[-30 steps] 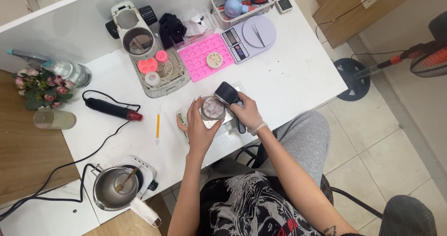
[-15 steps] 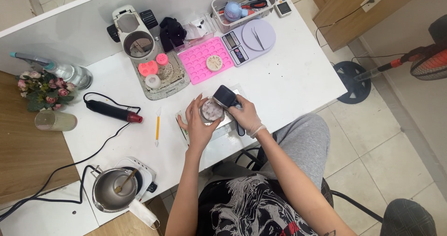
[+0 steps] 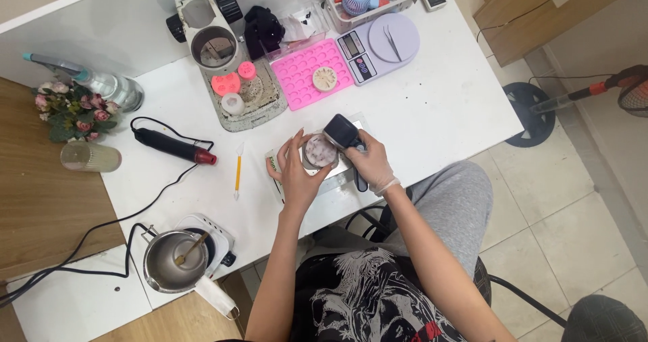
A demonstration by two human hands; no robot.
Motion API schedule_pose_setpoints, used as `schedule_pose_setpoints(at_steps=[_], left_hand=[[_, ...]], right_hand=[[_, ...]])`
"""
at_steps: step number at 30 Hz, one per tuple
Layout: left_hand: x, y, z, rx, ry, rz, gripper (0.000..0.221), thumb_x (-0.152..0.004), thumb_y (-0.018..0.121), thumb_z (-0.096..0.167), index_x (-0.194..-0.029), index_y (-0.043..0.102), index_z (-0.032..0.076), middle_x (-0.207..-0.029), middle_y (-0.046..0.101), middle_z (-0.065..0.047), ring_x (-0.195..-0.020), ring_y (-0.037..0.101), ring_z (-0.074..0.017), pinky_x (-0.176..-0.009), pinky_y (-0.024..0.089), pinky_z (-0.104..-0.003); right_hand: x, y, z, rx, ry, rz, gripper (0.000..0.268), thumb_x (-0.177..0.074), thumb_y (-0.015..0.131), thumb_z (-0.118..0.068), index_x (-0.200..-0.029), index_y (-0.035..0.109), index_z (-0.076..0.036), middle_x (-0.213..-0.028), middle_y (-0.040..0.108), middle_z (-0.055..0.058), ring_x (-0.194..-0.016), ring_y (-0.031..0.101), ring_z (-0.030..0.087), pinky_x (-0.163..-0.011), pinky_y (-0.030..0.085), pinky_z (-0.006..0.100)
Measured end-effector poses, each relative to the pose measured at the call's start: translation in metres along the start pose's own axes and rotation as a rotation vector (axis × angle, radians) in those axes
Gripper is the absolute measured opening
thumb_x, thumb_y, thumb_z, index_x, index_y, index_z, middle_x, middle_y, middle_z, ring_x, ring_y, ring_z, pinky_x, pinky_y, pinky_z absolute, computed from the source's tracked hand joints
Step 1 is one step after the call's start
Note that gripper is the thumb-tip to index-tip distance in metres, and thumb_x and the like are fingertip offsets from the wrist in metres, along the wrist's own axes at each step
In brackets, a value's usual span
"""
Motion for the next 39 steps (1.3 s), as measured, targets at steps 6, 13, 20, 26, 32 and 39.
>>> schedule_pose_setpoints(at_steps=[6,13,20,26,32,39], left_hand=[[0.004,0.003,-0.004,0.027,-0.042,-0.006,0.102,-0.071,0.09,0.041,-0.153,0.037,0.013,-0.139,0.062,0.004,-0.141,0.038,-0.0224,-0.116,-0.004,-0.063],[0.005,0.007,-0.008,0.049,-0.056,-0.009,0.097,-0.072,0.091,0.042,-0.15,0.04,0.015,-0.142,0.061,0.003,-0.144,0.031,-0.0242,-0.115,-0.006,-0.062],[0.003,0.009,-0.011,0.047,-0.067,-0.051,0.095,-0.072,0.09,0.042,-0.149,0.042,0.018,-0.143,0.058,0.002,-0.144,0.032,-0.021,-0.116,-0.007,-0.062],[0.005,0.011,-0.01,0.104,-0.065,-0.011,0.103,-0.071,0.089,0.04,-0.154,0.033,0.014,-0.143,0.06,0.004,-0.142,0.031,-0.0214,-0.115,-0.006,-0.062],[0.005,0.01,-0.012,0.081,-0.065,0.008,0.101,-0.072,0.09,0.039,-0.153,0.035,0.015,-0.141,0.062,0.005,-0.143,0.031,-0.0215,-0.115,-0.005,-0.06],[0.007,0.011,-0.014,0.104,-0.075,0.012,0.101,-0.071,0.09,0.039,-0.154,0.035,0.017,-0.143,0.06,0.005,-0.141,0.033,-0.0211,-0.116,-0.002,-0.06]], right_hand=[[0.001,-0.001,0.003,-0.027,0.005,0.002,0.039,-0.084,0.065,-0.012,-0.119,0.067,0.004,-0.093,0.072,0.009,-0.079,0.063,0.01,-0.073,0.054,0.027],[0.001,-0.002,-0.002,-0.012,0.035,-0.004,0.04,-0.083,0.065,-0.012,-0.12,0.067,0.004,-0.092,0.072,0.008,-0.077,0.063,0.01,-0.072,0.054,0.027],[0.001,-0.001,0.004,-0.028,0.053,0.008,0.04,-0.083,0.064,-0.012,-0.12,0.067,0.004,-0.094,0.072,0.01,-0.077,0.061,0.011,-0.072,0.054,0.028],[-0.003,-0.003,0.008,0.011,-0.007,0.027,0.048,-0.082,0.066,-0.014,-0.126,0.065,0.005,-0.098,0.074,0.011,-0.082,0.064,0.01,-0.077,0.055,0.027],[-0.005,-0.001,0.016,0.004,0.03,0.005,0.051,-0.081,0.066,-0.014,-0.129,0.063,0.005,-0.097,0.073,0.01,-0.075,0.064,0.01,-0.072,0.056,0.027],[-0.004,-0.001,0.009,-0.029,0.032,0.0,0.042,-0.082,0.065,-0.013,-0.12,0.068,0.003,-0.085,0.071,0.008,-0.07,0.062,0.009,-0.066,0.054,0.027]])
Point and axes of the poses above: each hand's wrist, its own x-axis away from the middle knuckle, its own y-axis out of the palm, z = x × y, the point moved 7 cm from there along -x, towards the middle knuckle
